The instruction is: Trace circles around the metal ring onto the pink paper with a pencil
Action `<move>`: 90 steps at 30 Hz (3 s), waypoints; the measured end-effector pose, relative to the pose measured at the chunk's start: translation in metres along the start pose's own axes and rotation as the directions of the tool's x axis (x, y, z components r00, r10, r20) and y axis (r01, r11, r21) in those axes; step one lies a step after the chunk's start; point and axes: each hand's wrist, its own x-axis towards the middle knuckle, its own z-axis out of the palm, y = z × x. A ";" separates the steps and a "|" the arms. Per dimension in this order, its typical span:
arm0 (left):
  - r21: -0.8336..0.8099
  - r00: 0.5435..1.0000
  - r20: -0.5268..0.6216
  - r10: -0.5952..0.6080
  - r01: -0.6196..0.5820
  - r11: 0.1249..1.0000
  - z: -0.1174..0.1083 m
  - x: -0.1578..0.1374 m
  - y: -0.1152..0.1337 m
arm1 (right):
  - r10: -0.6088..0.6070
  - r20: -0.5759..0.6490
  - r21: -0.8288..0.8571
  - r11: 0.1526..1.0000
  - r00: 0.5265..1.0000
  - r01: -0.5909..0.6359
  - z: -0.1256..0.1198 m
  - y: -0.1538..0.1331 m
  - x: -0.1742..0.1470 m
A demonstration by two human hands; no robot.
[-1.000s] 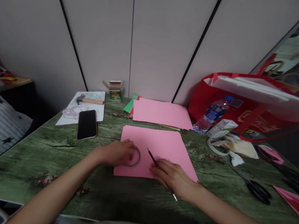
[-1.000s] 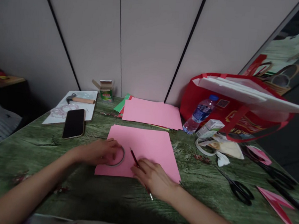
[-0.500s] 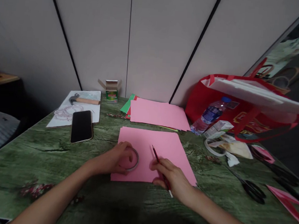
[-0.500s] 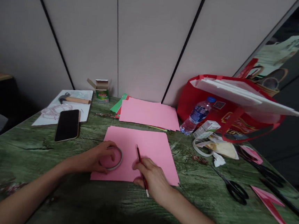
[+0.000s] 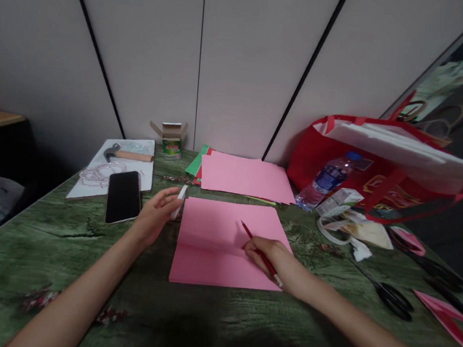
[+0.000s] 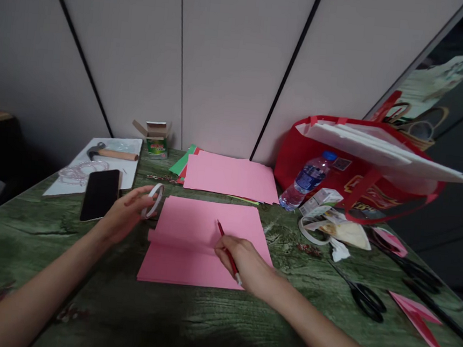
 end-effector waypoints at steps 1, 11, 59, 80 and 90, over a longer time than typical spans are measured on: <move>-0.026 1.000 -0.024 -0.006 0.005 1.000 0.000 0.001 0.000 | 0.009 -0.021 0.020 1.000 1.000 -0.008 -0.003 0.000 0.003; -0.111 0.991 -0.110 -0.074 0.062 0.992 -0.005 0.005 -0.003 | -0.182 -0.337 -0.413 0.910 0.924 0.029 -0.153 -0.017 0.094; 0.791 0.810 0.570 0.136 -0.586 0.175 0.058 0.001 -0.052 | -0.333 -0.272 -0.332 0.913 0.903 0.237 0.005 0.102 0.108; 0.755 0.767 0.640 0.038 -0.619 -0.215 0.064 -0.010 -0.079 | -0.311 -0.257 -0.300 0.926 0.915 0.230 0.003 0.098 0.107; 0.762 0.764 0.637 0.101 -0.607 -0.225 0.064 -0.012 -0.085 | -0.307 -0.252 -0.321 0.921 0.918 0.220 0.004 0.099 0.107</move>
